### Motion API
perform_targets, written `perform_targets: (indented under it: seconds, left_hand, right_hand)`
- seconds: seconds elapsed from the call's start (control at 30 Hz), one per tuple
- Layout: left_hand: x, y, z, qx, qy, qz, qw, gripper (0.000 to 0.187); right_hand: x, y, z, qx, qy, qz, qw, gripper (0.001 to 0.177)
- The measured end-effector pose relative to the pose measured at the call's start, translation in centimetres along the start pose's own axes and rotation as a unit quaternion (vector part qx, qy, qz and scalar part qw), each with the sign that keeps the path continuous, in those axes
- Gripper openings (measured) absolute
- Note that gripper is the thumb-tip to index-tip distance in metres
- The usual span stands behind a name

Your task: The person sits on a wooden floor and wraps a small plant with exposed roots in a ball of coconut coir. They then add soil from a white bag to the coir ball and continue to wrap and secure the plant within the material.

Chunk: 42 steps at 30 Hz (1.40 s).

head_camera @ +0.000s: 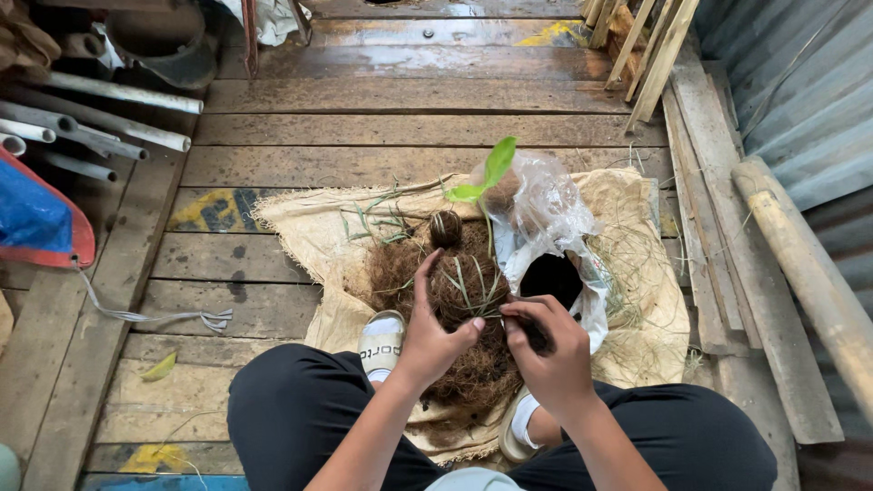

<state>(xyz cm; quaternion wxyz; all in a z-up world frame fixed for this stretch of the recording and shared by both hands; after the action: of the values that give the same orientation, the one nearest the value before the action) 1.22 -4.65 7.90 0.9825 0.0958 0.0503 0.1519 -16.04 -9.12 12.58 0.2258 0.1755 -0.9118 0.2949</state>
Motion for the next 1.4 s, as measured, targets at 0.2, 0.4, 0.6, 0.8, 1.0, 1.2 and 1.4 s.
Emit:
perform_targets:
  seconds: [0.2, 0.4, 0.6, 0.8, 1.0, 1.2, 1.4]
  left_hand:
    - [-0.6, 0.0, -0.9, 0.0, 0.04, -0.038, 0.998, 0.102]
    - [-0.7, -0.2, -1.4, -0.005, 0.023, -0.038, 0.999, 0.101]
    - [-0.9, -0.2, -1.6, 0.016, 0.047, -0.054, 0.997, 0.103]
    - [-1.2, 0.0, -1.2, -0.015, 0.031, -0.058, 0.998, 0.101]
    - [-1.6, 0.3, -1.2, 0.02, 0.051, -0.068, 0.996, 0.101]
    - [-1.7, 0.2, -1.4, 0.049, 0.072, -0.051, 0.995, 0.096]
    - [-1.8, 0.2, -1.1, 0.005, 0.022, -0.037, 0.999, 0.096]
  right_hand:
    - [0.0, 0.0, 0.2, 0.075, 0.046, -0.013, 0.996, 0.025]
    - [0.3, 0.1, 0.5, 0.084, 0.027, -0.018, 0.996, 0.023]
    - [0.6, 0.3, 0.5, 0.106, 0.019, -0.013, 0.994, 0.019]
    - [0.0, 0.6, 0.7, 0.067, 0.024, -0.006, 0.997, 0.02]
    - [0.0, 0.7, 1.0, 0.048, 0.028, 0.003, 0.998, 0.021]
    - [-0.2, 0.8, 1.0, 0.062, 0.042, 0.001, 0.997, 0.02]
    - [0.4, 0.6, 0.7, 0.071, 0.022, -0.005, 0.997, 0.018]
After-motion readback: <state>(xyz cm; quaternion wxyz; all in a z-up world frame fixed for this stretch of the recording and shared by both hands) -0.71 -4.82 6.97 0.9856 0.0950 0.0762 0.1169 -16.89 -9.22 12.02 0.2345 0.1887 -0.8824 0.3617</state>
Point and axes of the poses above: each hand's wrist, its own y-axis away from the middle knuckle, its own x-axis out of the back of the hand, z = x × y, the point moved 5 cm from there along -y, towards the middle knuckle, and after that the axes turned 11 degrees about x, right-handed, at the moved point
